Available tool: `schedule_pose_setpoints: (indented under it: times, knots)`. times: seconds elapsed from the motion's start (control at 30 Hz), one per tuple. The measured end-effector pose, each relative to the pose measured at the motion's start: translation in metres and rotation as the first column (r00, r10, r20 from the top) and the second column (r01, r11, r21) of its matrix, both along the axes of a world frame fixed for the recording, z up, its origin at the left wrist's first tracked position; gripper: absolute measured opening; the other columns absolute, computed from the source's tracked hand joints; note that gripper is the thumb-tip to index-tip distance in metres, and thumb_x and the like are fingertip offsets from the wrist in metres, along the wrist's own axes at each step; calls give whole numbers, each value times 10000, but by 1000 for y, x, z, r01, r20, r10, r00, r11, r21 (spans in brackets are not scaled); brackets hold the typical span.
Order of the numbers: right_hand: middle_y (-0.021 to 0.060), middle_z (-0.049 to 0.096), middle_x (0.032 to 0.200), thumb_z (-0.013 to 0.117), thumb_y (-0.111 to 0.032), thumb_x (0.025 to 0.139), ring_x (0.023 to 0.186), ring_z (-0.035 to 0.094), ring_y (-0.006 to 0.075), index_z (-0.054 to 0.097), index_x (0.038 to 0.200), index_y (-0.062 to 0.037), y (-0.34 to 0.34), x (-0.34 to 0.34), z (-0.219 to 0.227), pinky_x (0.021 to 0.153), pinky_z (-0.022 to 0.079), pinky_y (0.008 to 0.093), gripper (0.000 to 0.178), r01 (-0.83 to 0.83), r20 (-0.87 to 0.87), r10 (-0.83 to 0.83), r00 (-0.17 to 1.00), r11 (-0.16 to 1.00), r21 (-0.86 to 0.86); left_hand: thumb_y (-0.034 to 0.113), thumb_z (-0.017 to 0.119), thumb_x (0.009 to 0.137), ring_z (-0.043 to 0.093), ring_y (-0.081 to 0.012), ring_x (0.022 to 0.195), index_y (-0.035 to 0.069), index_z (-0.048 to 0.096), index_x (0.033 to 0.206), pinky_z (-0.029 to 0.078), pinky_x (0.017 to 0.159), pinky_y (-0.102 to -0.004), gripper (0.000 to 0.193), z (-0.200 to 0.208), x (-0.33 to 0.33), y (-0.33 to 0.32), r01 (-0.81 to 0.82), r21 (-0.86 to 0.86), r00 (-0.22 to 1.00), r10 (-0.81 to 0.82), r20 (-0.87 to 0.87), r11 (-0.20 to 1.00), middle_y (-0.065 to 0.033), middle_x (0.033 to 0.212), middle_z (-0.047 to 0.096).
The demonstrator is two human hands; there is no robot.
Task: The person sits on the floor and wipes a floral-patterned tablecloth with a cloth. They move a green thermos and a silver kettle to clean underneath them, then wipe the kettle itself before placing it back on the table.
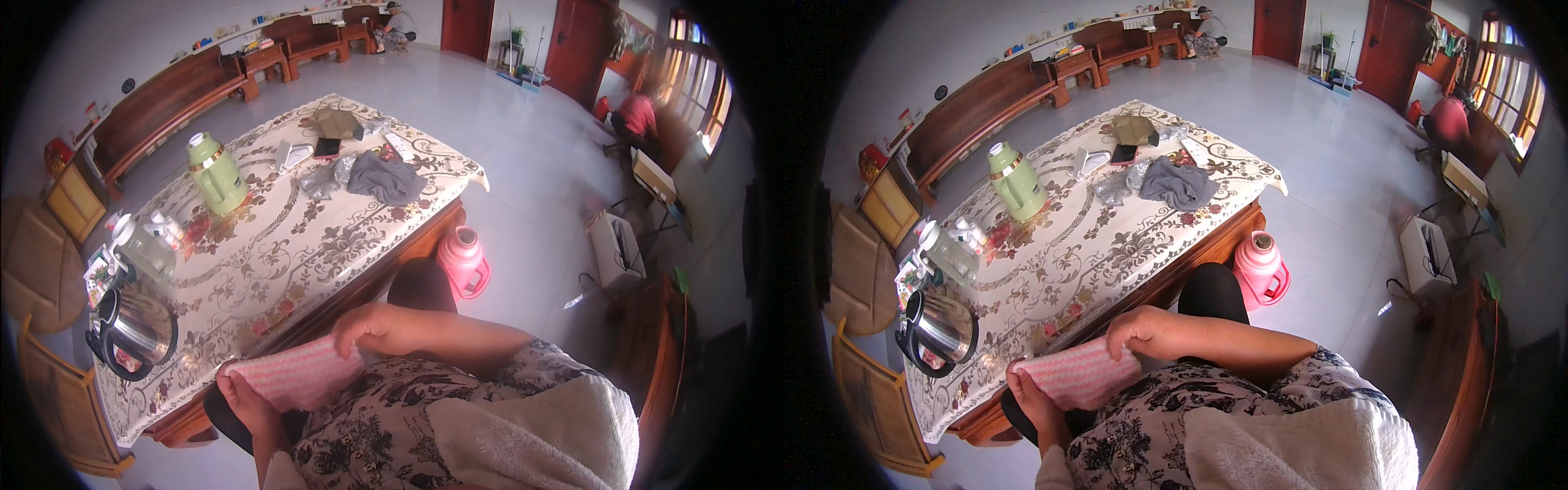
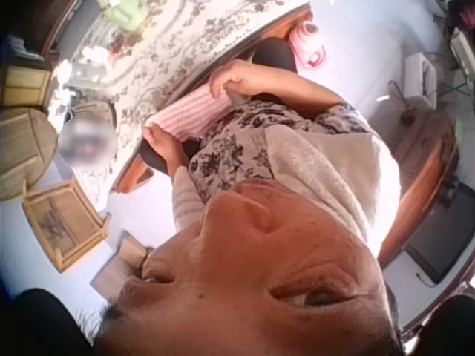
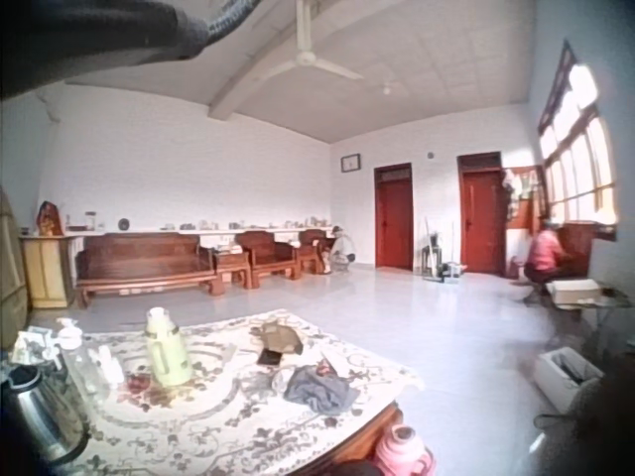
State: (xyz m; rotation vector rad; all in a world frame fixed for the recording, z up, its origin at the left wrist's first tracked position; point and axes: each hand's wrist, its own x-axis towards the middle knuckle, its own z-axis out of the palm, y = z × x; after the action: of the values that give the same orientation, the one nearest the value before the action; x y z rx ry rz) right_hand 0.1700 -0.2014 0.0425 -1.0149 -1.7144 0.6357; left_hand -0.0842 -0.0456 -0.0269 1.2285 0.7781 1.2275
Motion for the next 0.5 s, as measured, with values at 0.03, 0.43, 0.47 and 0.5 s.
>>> schedule_pose_setpoints:
  times: [0.03, 0.43, 0.47, 0.5]
  knots:
    - [99, 645, 945, 523, 97, 796, 906, 641, 246, 650, 906, -54, 1, 2, -1, 793, 492, 325, 226, 28, -6, -28, 1000, 1000, -8, 259, 424, 1054, 547, -138, 973, 70, 534, 1210, 463, 872, -292, 269, 2, -1, 0, -1, 30, 999, 3, -44, 1000, -51, 1064, 579]
    - [1, 552, 936, 700, -71, 873, 903, 515, 77, 554, 1183, -90, 10, -11, -38, 752, 441, 247, 343, 191, -311, -351, 883, 876, -443, 301, 425, 1057, 550, -132, 905, 9, 545, 1066, 457, 861, -291, 316, -7, -4, -2, 25, -45, 996, -29, -81, 999, -67, 989, 595]
    - [5, 556, 959, 688, -33, 867, 914, 518, 78, 520, 1297, -113, 14, -10, -44, 750, 440, 245, 469, 74, -486, -269, 832, 921, -382, 337, 419, 1058, 555, -142, 895, 13, 543, 1054, 466, 841, -294, 348, -8, -7, 0, 18, -13, 992, -19, -126, 1000, -69, 996, 595]
    - [10, 569, 976, 687, -36, 863, 924, 528, 82, 520, 1311, -107, 14, -8, -49, 765, 444, 243, 483, 95, -446, -314, 838, 889, -448, 349, 418, 1057, 557, -145, 889, 14, 541, 1053, 469, 836, -294, 356, -10, -9, 1, 10, -38, 994, -14, -104, 999, -70, 997, 595]
